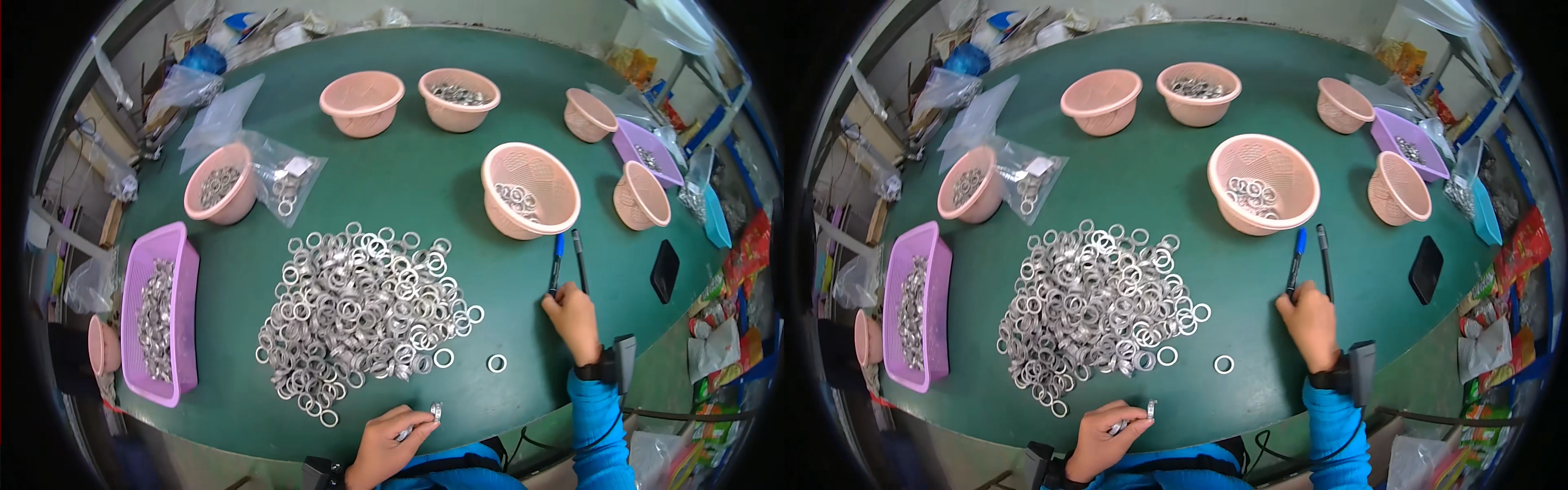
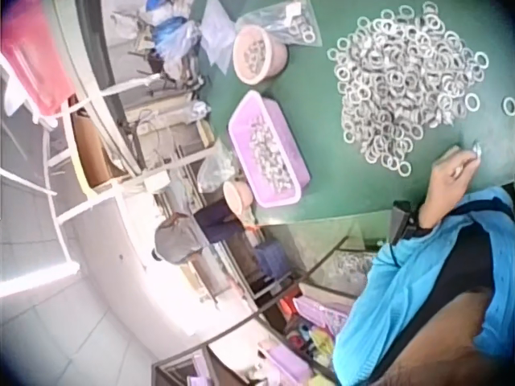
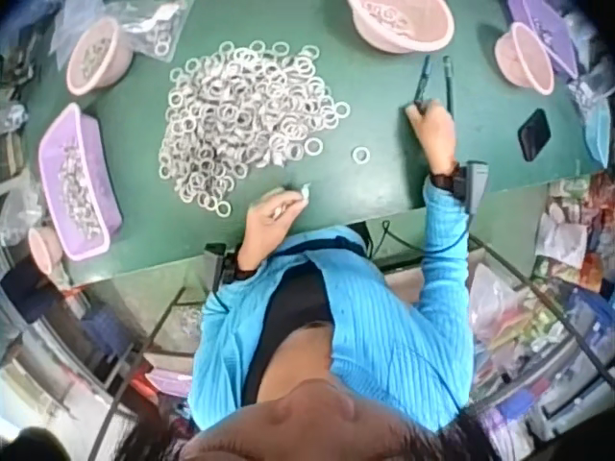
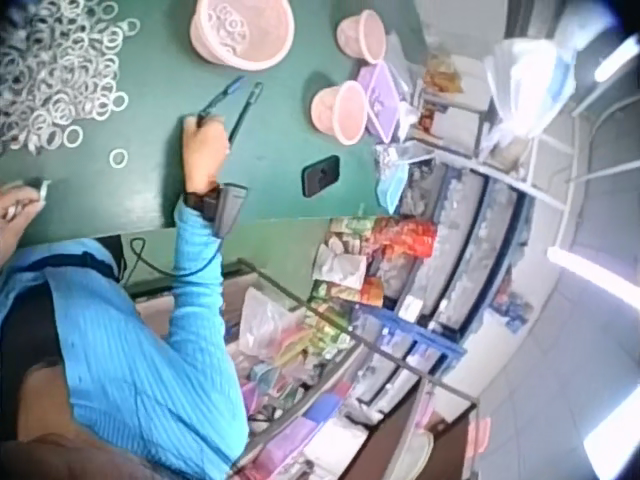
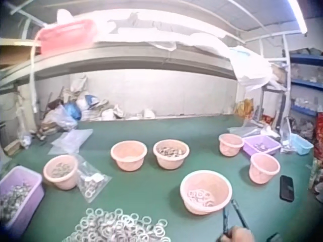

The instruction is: Sorting small metal rings into baskets and marking them with a pen.

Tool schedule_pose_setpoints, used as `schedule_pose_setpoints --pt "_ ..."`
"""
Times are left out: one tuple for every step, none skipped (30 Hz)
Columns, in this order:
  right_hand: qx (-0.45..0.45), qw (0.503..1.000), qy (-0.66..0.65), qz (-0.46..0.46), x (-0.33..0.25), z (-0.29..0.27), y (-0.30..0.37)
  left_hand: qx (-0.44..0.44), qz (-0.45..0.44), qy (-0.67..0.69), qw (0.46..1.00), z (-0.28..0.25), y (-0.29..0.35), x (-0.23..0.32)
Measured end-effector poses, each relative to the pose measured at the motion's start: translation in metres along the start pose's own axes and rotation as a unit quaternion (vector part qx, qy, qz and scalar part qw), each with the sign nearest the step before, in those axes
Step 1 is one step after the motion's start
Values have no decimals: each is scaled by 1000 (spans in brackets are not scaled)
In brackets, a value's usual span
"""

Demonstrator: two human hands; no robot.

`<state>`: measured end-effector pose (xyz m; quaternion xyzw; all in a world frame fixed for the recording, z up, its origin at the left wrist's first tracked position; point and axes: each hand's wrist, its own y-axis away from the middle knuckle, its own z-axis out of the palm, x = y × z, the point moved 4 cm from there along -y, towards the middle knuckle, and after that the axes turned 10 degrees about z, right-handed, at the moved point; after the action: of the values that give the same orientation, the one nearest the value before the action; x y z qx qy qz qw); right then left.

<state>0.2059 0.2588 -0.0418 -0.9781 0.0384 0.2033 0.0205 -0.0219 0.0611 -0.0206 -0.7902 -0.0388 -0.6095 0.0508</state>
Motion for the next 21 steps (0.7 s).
schedule_pose_setpoints --pt "-43 999 -16 16 4 -3 -2 6 1 4 1000 -2 4 -3" --pt "-76 995 -65 24 5 -8 2 11 1 9 1000 -3 7 -7" --pt "-127 980 -144 59 3 -12 9 22 -5 19 1000 -5 10 -10" --pt "-176 955 -220 96 1 -17 18 28 -14 19 999 -7 14 -13" --pt "-215 918 -310 122 -5 -27 34 33 -26 21 999 -7 16 -16" --pt "-247 872 -395 149 -11 -34 55 35 -36 26 998 -7 17 -18" --pt "-236 860 -425 157 -11 -32 75 38 -46 18 998 -8 18 -20" --pt "-273 826 -467 156 -17 -29 96 38 -53 20 998 -7 20 -22" --pt "-309 784 -530 96 -23 -20 113 46 -53 2 998 -7 21 -24" --pt "-342 737 -580 51 -33 -11 128 53 -53 -15 997 -8 22 -26" --pt "-363 731 -576 29 -42 -1 140 55 -60 -25 996 -10 24 -28" --pt "-368 720 -587 16 -48 9 147 53 -68 -27 996 -10 25 -28" --pt "-374 713 -592 21 -54 19 153 60 -81 -28 995 -10 26 -28" --pt "-378 710 -595 23 -60 25 158 67 -91 -24 993 -10 27 -29" --pt "-384 702 -599 31 -65 31 162 66 -95 -23 993 -9 27 -29" --pt "-391 693 -604 40 -70 35 164 66 -83 -28 994 -8 27 -29" --pt "-403 710 -571 84 -74 39 167 67 -73 -35 994 -8 27 -28" --pt "-407 708 -570 87 -77 43 169 69 -77 -36 994 -8 28 -29" --pt "-392 725 -561 75 -79 45 170 73 -83 -36 993 -8 29 -29" --pt "-376 743 -551 62 -81 47 170 77 -87 -35 993 -8 29 -29" --pt "-345 785 -514 18 -83 47 168 77 -90 -35 992 -7 30 -30"
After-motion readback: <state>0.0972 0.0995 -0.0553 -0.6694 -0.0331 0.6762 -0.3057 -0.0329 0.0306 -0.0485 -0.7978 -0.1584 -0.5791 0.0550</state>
